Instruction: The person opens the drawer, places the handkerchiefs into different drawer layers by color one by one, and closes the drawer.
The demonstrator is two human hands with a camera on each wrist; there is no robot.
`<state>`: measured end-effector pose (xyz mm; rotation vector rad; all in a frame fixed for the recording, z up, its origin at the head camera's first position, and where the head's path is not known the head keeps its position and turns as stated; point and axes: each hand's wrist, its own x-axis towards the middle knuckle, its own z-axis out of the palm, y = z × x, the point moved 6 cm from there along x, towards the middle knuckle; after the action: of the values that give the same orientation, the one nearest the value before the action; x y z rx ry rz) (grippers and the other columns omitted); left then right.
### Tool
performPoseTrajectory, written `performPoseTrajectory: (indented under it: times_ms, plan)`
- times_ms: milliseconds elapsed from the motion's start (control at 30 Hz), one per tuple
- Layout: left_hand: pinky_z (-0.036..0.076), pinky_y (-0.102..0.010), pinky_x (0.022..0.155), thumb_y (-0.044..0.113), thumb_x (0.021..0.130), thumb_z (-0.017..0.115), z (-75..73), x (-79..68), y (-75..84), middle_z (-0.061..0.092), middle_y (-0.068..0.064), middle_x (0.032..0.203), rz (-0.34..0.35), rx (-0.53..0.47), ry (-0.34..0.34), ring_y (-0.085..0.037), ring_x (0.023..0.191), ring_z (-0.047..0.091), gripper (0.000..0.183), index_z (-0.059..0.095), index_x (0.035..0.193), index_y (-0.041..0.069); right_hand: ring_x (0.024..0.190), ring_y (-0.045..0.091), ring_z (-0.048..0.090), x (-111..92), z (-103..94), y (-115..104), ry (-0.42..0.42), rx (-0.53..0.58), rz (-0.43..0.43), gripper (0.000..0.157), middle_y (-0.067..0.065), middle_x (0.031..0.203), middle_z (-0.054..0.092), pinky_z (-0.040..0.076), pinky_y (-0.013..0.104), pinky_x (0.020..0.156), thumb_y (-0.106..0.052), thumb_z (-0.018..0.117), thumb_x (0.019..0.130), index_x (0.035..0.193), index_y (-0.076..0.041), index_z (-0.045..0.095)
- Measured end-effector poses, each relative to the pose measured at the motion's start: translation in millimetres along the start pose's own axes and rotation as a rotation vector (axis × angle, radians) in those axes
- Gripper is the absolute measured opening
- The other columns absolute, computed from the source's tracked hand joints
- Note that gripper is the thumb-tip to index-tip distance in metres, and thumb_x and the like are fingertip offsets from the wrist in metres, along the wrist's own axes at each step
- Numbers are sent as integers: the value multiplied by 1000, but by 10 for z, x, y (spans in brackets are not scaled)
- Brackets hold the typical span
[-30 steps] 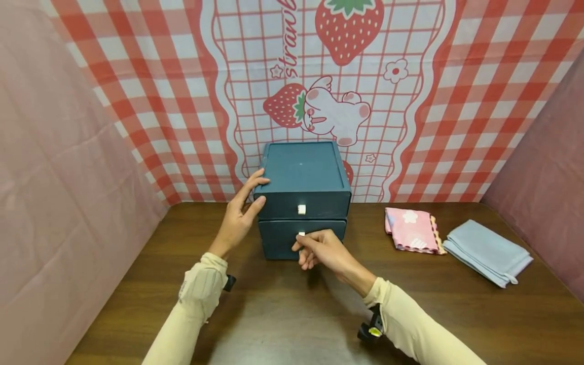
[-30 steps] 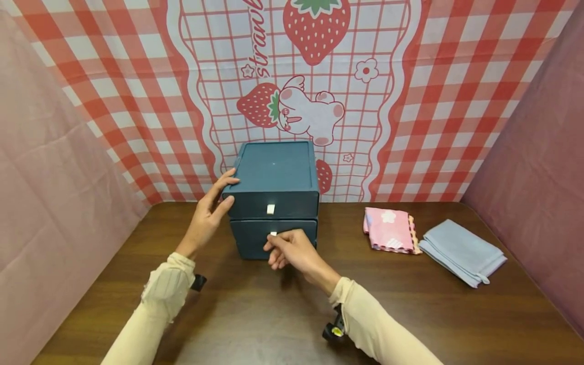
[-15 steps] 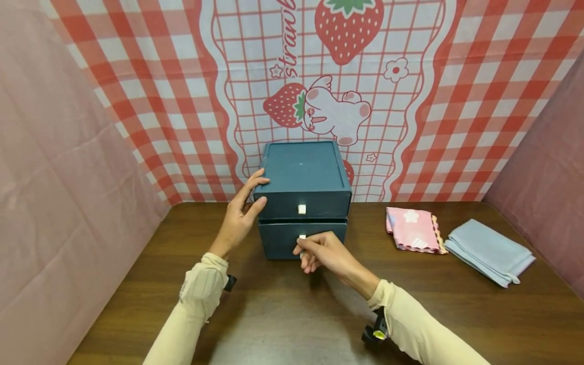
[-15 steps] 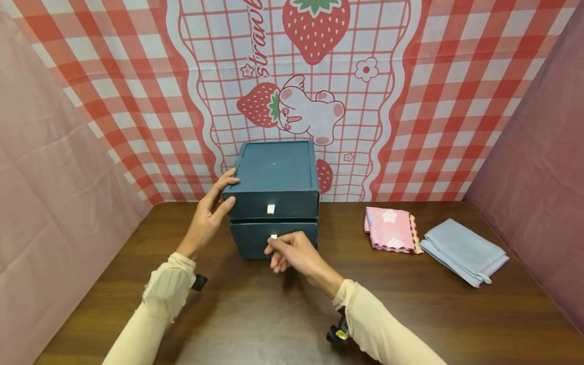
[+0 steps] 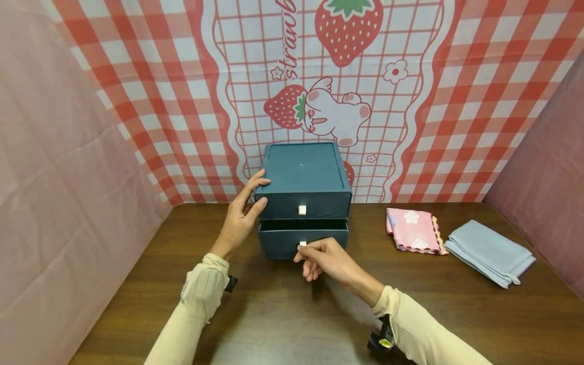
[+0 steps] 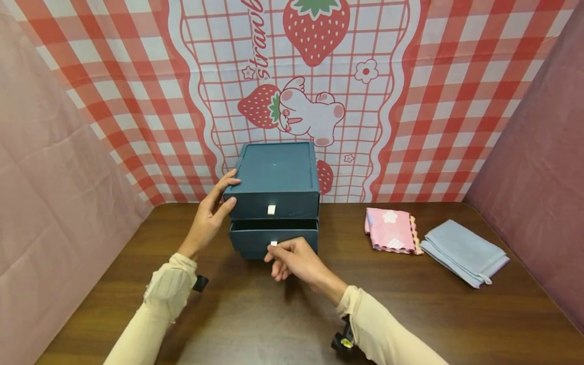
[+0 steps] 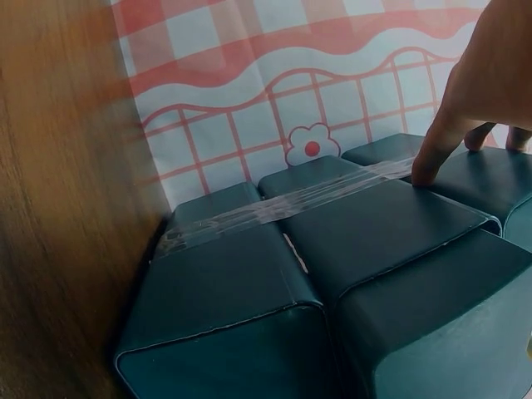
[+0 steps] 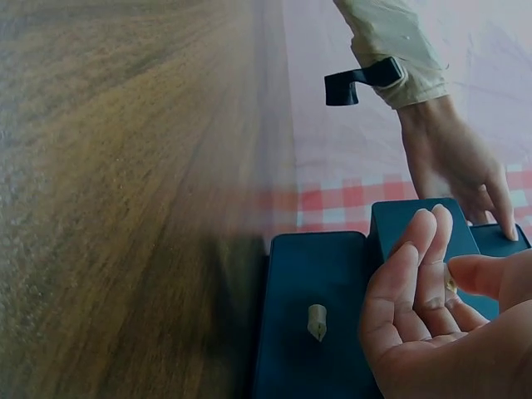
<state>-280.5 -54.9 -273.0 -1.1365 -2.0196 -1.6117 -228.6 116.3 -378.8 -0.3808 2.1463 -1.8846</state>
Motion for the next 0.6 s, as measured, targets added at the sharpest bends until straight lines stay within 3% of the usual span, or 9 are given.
performPoseTrajectory:
  times_ms: [133, 400, 600]
  plan:
    - [34, -29, 55, 0, 91, 46, -1, -3, -7, 28, -11, 145, -8, 8, -2, -19, 110, 40, 37, 44, 128, 2, 52, 20, 61, -17, 10, -5, -4, -3, -9, 36, 13, 60, 62, 51, 39, 53, -34, 51, 91, 87, -2, 67]
    - [36, -28, 68, -2, 90, 45, 9, -6, 4, 28, -12, 144, 3, 4, -2, -25, 130, 29, 37, 44, 127, 1, 51, 19, 60, -69, 42, -29, -10, 25, 18, 34, 15, 60, 61, 50, 33, 51, -30, 51, 91, 88, 0, 66]
    - [37, -33, 73, -1, 91, 45, 2, -10, 4, 27, -13, 145, 2, 8, -3, -25, 129, 30, 38, 44, 128, 1, 51, 21, 59, -149, 96, -117, -23, 29, 27, 32, 20, 61, 61, 50, 34, 51, -24, 48, 93, 88, 3, 65]
